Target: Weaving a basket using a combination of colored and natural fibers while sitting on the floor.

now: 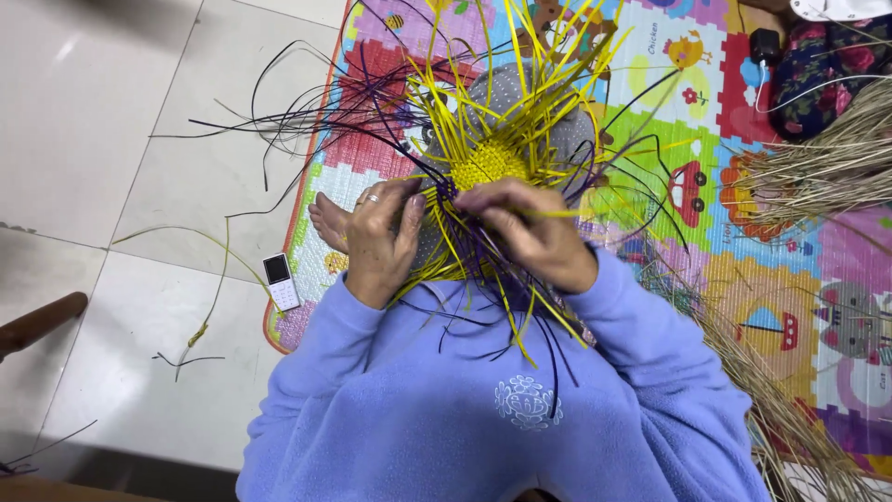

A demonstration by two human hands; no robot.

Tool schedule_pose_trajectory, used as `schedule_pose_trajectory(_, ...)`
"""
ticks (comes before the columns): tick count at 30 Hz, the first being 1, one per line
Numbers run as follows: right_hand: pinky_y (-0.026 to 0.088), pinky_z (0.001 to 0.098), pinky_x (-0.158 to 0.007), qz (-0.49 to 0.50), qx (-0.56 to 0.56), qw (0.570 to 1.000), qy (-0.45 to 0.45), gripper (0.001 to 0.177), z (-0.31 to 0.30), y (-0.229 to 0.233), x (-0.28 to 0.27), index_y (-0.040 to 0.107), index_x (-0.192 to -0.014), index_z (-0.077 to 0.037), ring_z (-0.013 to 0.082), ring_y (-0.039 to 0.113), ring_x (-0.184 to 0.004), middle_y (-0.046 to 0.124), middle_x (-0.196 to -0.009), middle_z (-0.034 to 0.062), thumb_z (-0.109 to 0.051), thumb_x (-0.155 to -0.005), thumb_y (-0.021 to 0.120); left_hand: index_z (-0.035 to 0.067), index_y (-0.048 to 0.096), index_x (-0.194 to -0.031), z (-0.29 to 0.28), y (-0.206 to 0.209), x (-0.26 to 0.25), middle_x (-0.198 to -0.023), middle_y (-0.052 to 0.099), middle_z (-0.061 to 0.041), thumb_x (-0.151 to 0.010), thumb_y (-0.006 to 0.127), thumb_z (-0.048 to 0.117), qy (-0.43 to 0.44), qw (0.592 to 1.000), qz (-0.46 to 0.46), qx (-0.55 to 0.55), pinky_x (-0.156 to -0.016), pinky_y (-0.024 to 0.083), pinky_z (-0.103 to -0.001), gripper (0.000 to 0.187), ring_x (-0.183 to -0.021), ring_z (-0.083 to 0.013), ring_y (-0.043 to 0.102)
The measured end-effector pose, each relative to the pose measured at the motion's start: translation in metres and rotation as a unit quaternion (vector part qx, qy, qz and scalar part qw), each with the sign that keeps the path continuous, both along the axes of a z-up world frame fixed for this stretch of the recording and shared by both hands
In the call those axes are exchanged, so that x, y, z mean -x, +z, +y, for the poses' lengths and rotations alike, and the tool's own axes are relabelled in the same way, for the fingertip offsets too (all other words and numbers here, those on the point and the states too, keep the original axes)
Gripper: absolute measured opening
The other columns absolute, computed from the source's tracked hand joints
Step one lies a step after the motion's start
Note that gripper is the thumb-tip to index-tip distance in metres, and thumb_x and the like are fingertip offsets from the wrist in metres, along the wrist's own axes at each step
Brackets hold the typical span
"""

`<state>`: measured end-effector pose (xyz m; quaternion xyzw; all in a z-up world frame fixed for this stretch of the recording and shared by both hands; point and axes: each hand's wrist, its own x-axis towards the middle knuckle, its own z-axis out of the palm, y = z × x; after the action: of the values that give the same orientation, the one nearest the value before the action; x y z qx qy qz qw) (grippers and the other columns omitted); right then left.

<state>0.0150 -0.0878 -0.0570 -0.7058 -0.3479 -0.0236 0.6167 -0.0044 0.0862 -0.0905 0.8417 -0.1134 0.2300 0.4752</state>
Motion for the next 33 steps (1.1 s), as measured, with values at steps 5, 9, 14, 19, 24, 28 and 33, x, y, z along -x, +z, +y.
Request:
schedule_pose_trajectory(5, 0.039, 0.0441, -0.088, -0.182, 0.107, 0.977, -0.009, 0.019, 0.001, -0.02, 0.011, 0.059, -0.088, -0.004, 0.0266, 0.06, -0.09, 0.062, -0.091, 0.0098, -0.014, -0.088, 0.044, -0.001, 0.059, -0.085, 0.002, -0.008, -0.002, -0.078, 0.055, -0.019, -0.091, 0.039, 0.027, -0.051, 0.996, 0.021, 0.07, -0.071, 0.043, -0.039, 0.035, -0.075, -0.0307, 0.056)
schedule_pose_trajectory(9, 0.039, 0.0419, -0.089, -0.229, 0.125, 0.965, -0.01, 0.019, -0.003, -0.027, 0.011, 0.061, -0.089, -0.007, 0.0235, 0.06, -0.091, 0.063, -0.092, 0.0073, -0.014, -0.088, 0.043, 0.005, 0.06, -0.087, -0.014, -0.024, -0.007, -0.081, 0.057, -0.011, -0.087, 0.051, 0.026, -0.103, 0.974, 0.048, 0.198, -0.073, 0.045, -0.034, 0.023, -0.079, -0.0248, 0.057)
schedule_pose_trajectory(14, 0.041, 0.045, -0.085, -0.17, 0.068, 0.983, 0.006, 0.012, -0.017, -0.026, 0.01, 0.062, -0.083, -0.005, 0.0263, 0.062, -0.083, 0.063, -0.082, 0.0106, -0.008, -0.083, 0.052, 0.004, 0.061, -0.08, -0.023, -0.037, -0.011, -0.073, 0.057, -0.009, -0.071, 0.071, 0.013, -0.128, 0.945, 0.109, 0.282, -0.065, 0.044, -0.028, 0.017, -0.071, -0.0158, 0.055)
schedule_pose_trajectory(19, 0.046, 0.0405, -0.073, -0.152, 0.076, 0.985, -0.026, 0.011, -0.035, 0.005, -0.006, 0.061, -0.084, 0.001, 0.0281, 0.059, -0.072, 0.06, -0.077, 0.0153, 0.003, -0.079, 0.052, 0.005, 0.062, -0.082, -0.034, -0.04, -0.015, -0.073, 0.06, -0.009, -0.07, 0.072, 0.01, -0.136, 0.937, 0.122, 0.298, -0.062, 0.045, -0.026, 0.017, -0.07, -0.0132, 0.056)
schedule_pose_trajectory(24, 0.046, 0.0378, -0.064, -0.18, 0.145, 0.973, -0.029, 0.011, -0.032, 0.034, -0.023, 0.06, -0.085, 0.001, 0.0274, 0.057, -0.067, 0.058, -0.075, 0.0155, 0.007, -0.079, 0.053, 0.006, 0.062, -0.083, -0.039, -0.032, -0.022, -0.072, 0.062, -0.006, -0.07, 0.072, 0.008, -0.163, 0.925, 0.124, 0.32, -0.06, 0.046, -0.022, 0.017, -0.068, -0.0086, 0.055)
schedule_pose_trajectory(28, 0.045, 0.0351, -0.059, -0.147, 0.193, 0.97, -0.026, 0.007, -0.033, 0.034, -0.032, 0.06, -0.082, 0.003, 0.027, 0.057, -0.064, 0.059, -0.072, 0.017, 0.007, -0.079, 0.055, 0.004, 0.06, -0.086, -0.045, -0.044, -0.026, -0.078, 0.063, -0.007, -0.069, 0.072, 0.006, -0.162, 0.908, 0.149, 0.358, -0.065, 0.048, -0.025, 0.021, -0.073, -0.0098, 0.055)
schedule_pose_trajectory(33, 0.044, 0.0337, -0.058, -0.126, 0.224, 0.966, -0.034, 0.006, -0.032, 0.04, -0.034, 0.059, -0.083, 0.003, 0.0268, 0.057, -0.064, 0.059, -0.072, 0.0173, 0.006, -0.08, 0.055, 0.002, 0.059, -0.086, -0.051, -0.048, -0.028, -0.079, 0.063, -0.008, -0.067, 0.074, 0.006, -0.157, 0.899, 0.145, 0.382, -0.065, 0.049, -0.026, 0.024, -0.073, -0.0108, 0.056)
